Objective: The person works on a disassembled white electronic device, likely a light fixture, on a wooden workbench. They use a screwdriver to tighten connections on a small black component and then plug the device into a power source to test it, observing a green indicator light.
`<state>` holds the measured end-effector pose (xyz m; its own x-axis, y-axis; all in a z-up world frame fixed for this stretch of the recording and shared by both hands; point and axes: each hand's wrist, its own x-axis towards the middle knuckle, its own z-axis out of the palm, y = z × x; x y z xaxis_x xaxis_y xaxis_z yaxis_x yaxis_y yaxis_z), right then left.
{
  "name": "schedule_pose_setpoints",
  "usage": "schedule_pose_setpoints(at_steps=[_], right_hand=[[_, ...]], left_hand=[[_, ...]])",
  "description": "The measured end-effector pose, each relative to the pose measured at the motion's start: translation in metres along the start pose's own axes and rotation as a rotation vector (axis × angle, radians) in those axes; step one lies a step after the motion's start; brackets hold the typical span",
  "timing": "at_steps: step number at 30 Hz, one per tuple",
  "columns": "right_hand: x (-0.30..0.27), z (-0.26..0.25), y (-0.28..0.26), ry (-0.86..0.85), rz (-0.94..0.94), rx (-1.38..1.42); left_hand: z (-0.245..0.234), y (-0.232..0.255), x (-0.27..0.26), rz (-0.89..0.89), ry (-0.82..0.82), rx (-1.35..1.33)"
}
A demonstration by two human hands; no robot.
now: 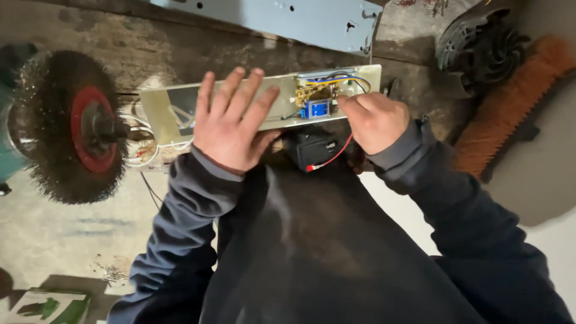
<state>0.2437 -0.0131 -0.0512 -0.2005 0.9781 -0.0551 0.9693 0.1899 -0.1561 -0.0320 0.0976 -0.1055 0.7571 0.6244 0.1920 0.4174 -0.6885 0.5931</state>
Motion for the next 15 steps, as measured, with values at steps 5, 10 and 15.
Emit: schedule_pose_setpoints(at_steps=[5,10,15], right_hand=[[0.006,-0.001,0.003,-0.036,-0.034,-0.041],[0.009,-0.004,0.001,-0.075,-0.053,-0.013],[0.01,0.0,0.0,-0.063,-0.055,-0.012]], left_hand=[[-0.002,-0.012,-0.007,-0.028,-0.045,0.03],[0.004,-0.014,-0.008,-0.026,-0.005,0.03],[0.004,-0.016,-0.009,-0.012,-0.007,0.011]])
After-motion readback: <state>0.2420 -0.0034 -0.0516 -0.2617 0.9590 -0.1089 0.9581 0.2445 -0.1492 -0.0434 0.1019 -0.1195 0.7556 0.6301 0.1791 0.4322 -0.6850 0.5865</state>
